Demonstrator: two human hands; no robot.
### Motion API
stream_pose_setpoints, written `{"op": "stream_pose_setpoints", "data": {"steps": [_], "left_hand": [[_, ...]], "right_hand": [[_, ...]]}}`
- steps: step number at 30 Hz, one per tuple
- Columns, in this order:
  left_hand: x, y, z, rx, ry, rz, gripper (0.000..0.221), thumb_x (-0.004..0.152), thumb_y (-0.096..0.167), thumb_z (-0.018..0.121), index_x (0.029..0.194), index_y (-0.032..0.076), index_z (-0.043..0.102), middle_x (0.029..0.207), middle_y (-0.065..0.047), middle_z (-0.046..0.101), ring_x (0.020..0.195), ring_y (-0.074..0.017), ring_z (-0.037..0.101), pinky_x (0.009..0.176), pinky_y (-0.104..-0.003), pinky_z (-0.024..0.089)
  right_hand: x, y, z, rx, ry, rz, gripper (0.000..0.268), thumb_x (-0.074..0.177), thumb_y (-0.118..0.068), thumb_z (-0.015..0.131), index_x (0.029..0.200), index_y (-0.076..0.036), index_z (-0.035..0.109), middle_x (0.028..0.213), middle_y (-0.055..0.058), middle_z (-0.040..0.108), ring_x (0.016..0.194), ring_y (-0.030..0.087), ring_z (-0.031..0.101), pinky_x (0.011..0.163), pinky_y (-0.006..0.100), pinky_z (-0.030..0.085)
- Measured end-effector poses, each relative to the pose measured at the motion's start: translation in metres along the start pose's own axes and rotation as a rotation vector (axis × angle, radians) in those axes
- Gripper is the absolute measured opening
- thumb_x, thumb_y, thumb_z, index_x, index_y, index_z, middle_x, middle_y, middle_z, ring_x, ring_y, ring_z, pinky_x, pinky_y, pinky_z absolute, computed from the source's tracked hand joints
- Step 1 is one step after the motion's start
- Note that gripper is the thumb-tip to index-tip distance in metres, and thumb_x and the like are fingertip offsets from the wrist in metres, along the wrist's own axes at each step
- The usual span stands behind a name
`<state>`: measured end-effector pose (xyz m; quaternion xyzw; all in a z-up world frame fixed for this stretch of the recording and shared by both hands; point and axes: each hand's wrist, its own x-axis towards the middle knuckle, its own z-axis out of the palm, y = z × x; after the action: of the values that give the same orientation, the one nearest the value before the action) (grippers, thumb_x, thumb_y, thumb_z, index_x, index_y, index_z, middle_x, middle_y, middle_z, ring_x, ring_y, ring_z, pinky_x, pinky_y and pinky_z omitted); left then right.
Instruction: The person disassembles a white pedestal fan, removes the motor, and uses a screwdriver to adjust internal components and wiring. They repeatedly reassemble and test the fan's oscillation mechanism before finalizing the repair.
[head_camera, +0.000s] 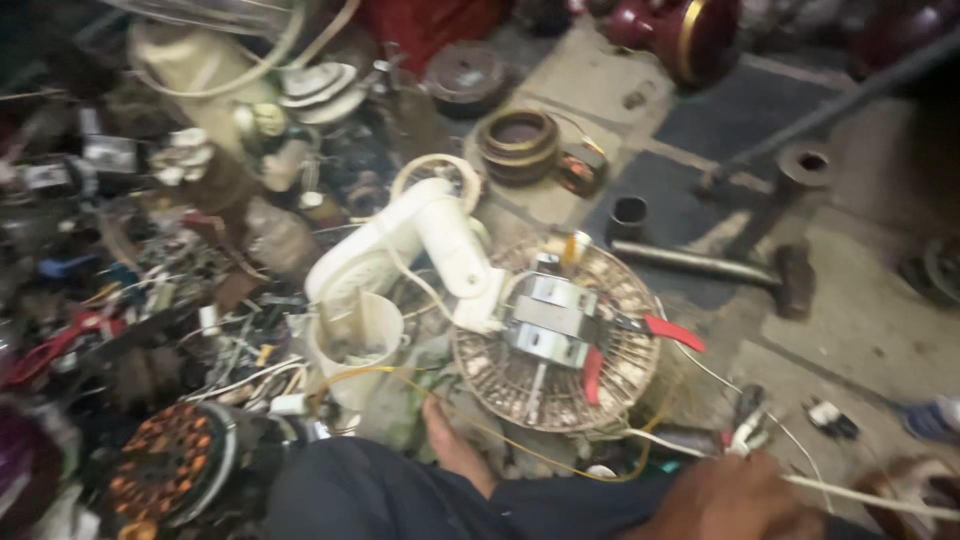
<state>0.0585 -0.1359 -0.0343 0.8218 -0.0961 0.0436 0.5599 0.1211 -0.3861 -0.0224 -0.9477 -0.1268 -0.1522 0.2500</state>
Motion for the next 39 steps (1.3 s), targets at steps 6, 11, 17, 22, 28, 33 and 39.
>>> {"op": "stream_pose_setpoints", "data": {"steps": [6,11,17,22,28,33,39], "left_hand": [[-0.093,-0.029,-0.182,0.536,0.182,-0.241,0.015,0.090,0.011,0.067,0.105,0.009,0.066,0.099,-0.019,0.065,0.097,-0.0390,0.063,0.085,-0.049,0.049],[-0.064,-0.040,-0.356,0.936,0.804,-0.048,0.037,0.078,0.001,0.069,0.114,0.000,0.063,0.103,-0.023,0.063,0.099,-0.0448,0.059,0.085,-0.053,0.047],[-0.004,-0.093,-0.446,0.865,0.625,-0.466,0.068,0.068,0.014,0.088,0.129,0.008,0.057,0.127,-0.020,0.061,0.118,-0.0424,0.055,0.095,-0.051,0.045],[0.020,-0.126,-0.480,0.877,0.261,-0.716,0.094,0.065,0.022,0.095,0.141,0.007,0.041,0.138,-0.022,0.055,0.129,-0.0407,0.052,0.106,-0.048,0.044],[0.005,-0.141,-0.494,0.911,0.003,-0.680,0.092,0.056,0.014,0.094,0.135,0.007,0.046,0.134,-0.022,0.064,0.127,-0.0393,0.061,0.105,-0.046,0.050],[-0.020,-0.129,-0.500,0.929,0.105,-0.635,0.101,0.053,0.007,0.093,0.139,0.009,0.040,0.133,-0.023,0.059,0.121,-0.0402,0.060,0.099,-0.045,0.051],[-0.010,-0.133,-0.480,1.159,0.192,-0.789,0.076,0.071,0.020,0.089,0.131,0.005,0.044,0.121,-0.022,0.065,0.108,-0.0382,0.068,0.089,-0.046,0.056]], "right_hand": [[-0.002,-0.217,0.176,0.967,-0.651,-0.189,0.058,0.097,-0.041,0.055,0.139,0.000,0.054,0.137,0.012,0.058,0.122,0.022,0.055,0.105,0.035,0.040],[-0.054,-0.342,0.277,1.377,-0.941,0.021,0.059,0.104,-0.039,0.046,0.145,0.004,0.048,0.147,0.012,0.052,0.134,0.021,0.047,0.113,0.035,0.032],[-0.068,-0.338,0.319,1.430,-0.820,-0.186,0.065,0.106,-0.035,0.054,0.153,0.006,0.037,0.154,0.015,0.046,0.142,0.025,0.042,0.120,0.035,0.026],[-0.073,-0.331,0.324,1.565,-0.893,0.184,0.069,0.099,-0.025,0.061,0.156,0.006,0.037,0.159,0.018,0.043,0.147,0.028,0.037,0.120,0.037,0.024],[-0.076,-0.321,0.319,1.273,-0.739,-0.391,0.087,0.092,-0.009,0.076,0.160,-0.001,0.023,0.165,0.020,0.034,0.153,0.029,0.030,0.124,0.036,0.018],[-0.076,-0.330,0.320,1.258,-0.644,-0.446,0.084,0.092,-0.007,0.074,0.159,0.001,0.024,0.164,0.019,0.033,0.153,0.030,0.028,0.123,0.036,0.016],[-0.057,-0.355,0.313,1.662,-0.940,0.270,0.055,0.106,-0.024,0.053,0.153,0.001,0.039,0.156,0.015,0.045,0.144,0.026,0.040,0.120,0.036,0.027]]}}
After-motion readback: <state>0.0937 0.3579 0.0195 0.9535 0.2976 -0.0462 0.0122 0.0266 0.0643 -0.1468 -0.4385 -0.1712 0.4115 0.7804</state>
